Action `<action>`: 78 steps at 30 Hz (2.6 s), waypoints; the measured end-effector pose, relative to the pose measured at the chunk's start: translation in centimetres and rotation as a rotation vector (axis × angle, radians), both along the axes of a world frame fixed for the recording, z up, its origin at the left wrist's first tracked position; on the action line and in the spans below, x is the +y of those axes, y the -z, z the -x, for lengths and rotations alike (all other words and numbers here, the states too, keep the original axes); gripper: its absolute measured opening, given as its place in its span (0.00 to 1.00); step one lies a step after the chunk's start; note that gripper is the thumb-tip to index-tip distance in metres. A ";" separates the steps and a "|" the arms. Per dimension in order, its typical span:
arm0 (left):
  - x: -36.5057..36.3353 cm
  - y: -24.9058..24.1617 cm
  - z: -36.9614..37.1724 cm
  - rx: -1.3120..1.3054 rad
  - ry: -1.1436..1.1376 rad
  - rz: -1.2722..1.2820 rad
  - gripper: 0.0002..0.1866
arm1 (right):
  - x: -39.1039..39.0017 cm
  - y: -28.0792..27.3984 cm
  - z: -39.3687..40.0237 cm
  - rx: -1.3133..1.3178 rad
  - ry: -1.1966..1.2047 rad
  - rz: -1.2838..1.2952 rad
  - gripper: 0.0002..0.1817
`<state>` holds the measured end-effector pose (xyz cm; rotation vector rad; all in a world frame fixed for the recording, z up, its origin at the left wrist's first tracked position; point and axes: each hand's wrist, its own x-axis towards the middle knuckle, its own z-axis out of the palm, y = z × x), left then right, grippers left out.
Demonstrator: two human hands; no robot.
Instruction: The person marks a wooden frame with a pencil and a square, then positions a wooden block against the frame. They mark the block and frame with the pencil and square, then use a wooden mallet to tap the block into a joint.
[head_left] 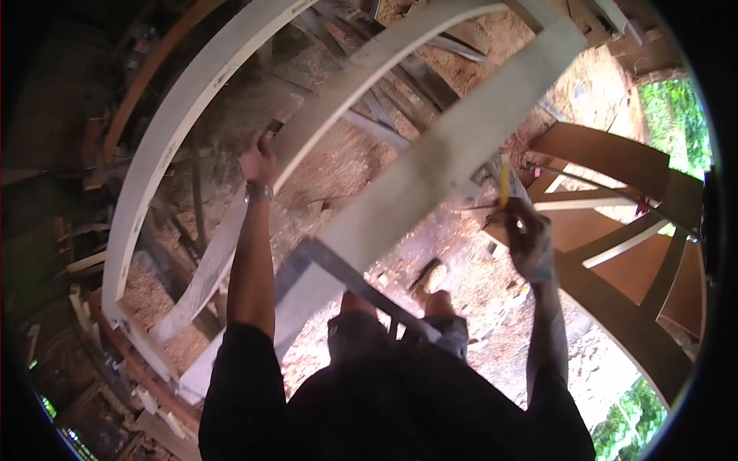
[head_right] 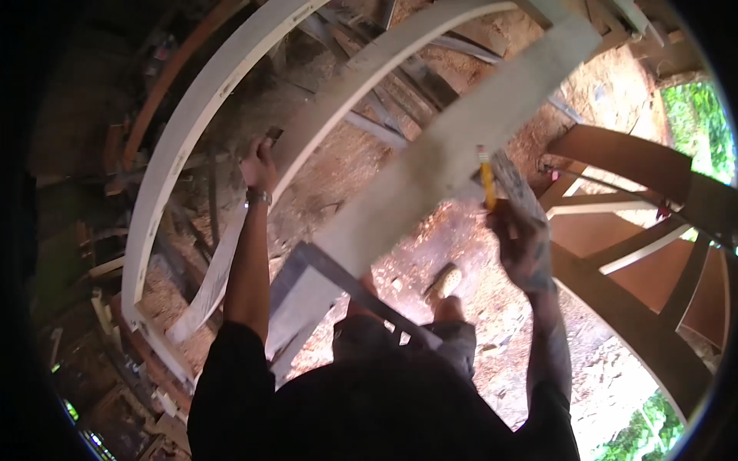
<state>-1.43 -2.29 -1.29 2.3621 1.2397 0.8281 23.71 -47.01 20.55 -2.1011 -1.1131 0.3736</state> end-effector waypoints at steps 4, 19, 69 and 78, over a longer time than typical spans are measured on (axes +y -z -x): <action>-5.2 -7.2 4.0 -0.373 -0.292 -0.184 0.11 | -18.7 -2.7 -1.7 -0.006 0.334 0.026 0.09; -32.5 -22.4 16.4 -0.364 -0.505 -0.234 0.23 | -42.7 -3.5 3.3 0.035 0.579 -0.056 0.11; 0.4 -6.1 -21.0 -0.035 0.072 0.229 0.09 | 33.5 10.7 -25.2 0.724 -0.089 -0.032 0.19; 2.5 -2.8 -20.1 -0.083 0.241 0.387 0.13 | 42.2 14.2 -19.9 0.962 -0.228 -0.016 0.14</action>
